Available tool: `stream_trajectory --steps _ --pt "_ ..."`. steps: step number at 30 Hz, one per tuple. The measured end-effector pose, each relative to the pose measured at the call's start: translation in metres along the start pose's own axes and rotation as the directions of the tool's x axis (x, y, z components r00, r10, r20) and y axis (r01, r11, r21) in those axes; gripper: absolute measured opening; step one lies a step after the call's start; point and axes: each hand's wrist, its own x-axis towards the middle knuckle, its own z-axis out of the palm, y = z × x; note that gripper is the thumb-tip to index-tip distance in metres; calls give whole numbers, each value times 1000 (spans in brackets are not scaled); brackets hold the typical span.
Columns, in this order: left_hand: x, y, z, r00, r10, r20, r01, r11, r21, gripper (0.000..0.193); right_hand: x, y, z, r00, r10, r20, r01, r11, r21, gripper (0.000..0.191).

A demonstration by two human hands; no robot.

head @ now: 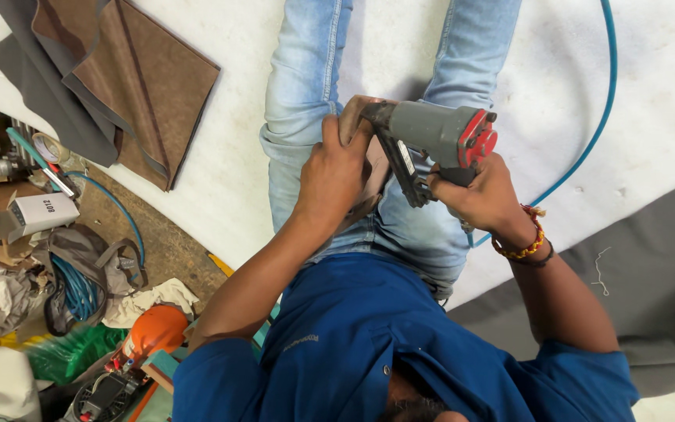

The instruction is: The person sits on the workshop floor and stretches a brown fabric cover over a square wooden board, folding the edges over the back. They use a pneumatic staple gun to fasten the fabric at several points, pressing the fabric taut by hand, then marks the back of the covered board with a pen.

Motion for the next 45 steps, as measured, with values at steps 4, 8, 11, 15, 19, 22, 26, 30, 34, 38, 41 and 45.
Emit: stream_trajectory --steps 4,8,11,15,19,22,26,30,34,38,41,45 --pt "-2 -5 7 995 -72 65 68 996 66 61 2 -1 3 999 -51 -4 51 999 -9 4" --pt "-3 -15 15 982 -156 105 141 980 138 63 11 -9 7 997 73 8 -74 995 63 16" --pt "-2 -19 11 987 -133 86 120 983 137 73 11 -10 1 998 69 6 -69 997 37 11" --pt "-4 -5 2 996 -45 76 30 980 196 83 -27 31 -31 962 -173 -212 197 975 98 41" --pt "-11 19 9 993 -19 116 -1 985 170 82 -82 135 -51 798 -215 -564 -72 894 -442 46" --pt "-25 18 19 969 243 53 -227 950 -214 83 -91 219 -35 681 -431 -592 -294 580 -760 47" --pt "-28 -17 40 952 294 90 -136 666 -734 77 -86 260 2 669 -420 -613 -394 498 -772 51" --pt "-43 -33 59 965 261 39 -119 562 -819 93 -77 206 30 594 -592 -544 -373 397 -839 55" --pt "-71 -16 59 945 322 -56 -277 695 -663 122 -50 117 52 769 -254 -587 278 959 -51 31" --pt "-80 6 56 948 303 -101 -307 775 -553 126 -11 55 72 933 127 -337 140 733 666 51" --pt "-83 2 64 943 320 -92 -319 793 -519 128 10 38 84 890 81 -449 239 757 609 47" --pt "-74 -41 93 949 309 -59 -236 575 -783 102 26 41 95 880 -65 -471 397 644 654 42"
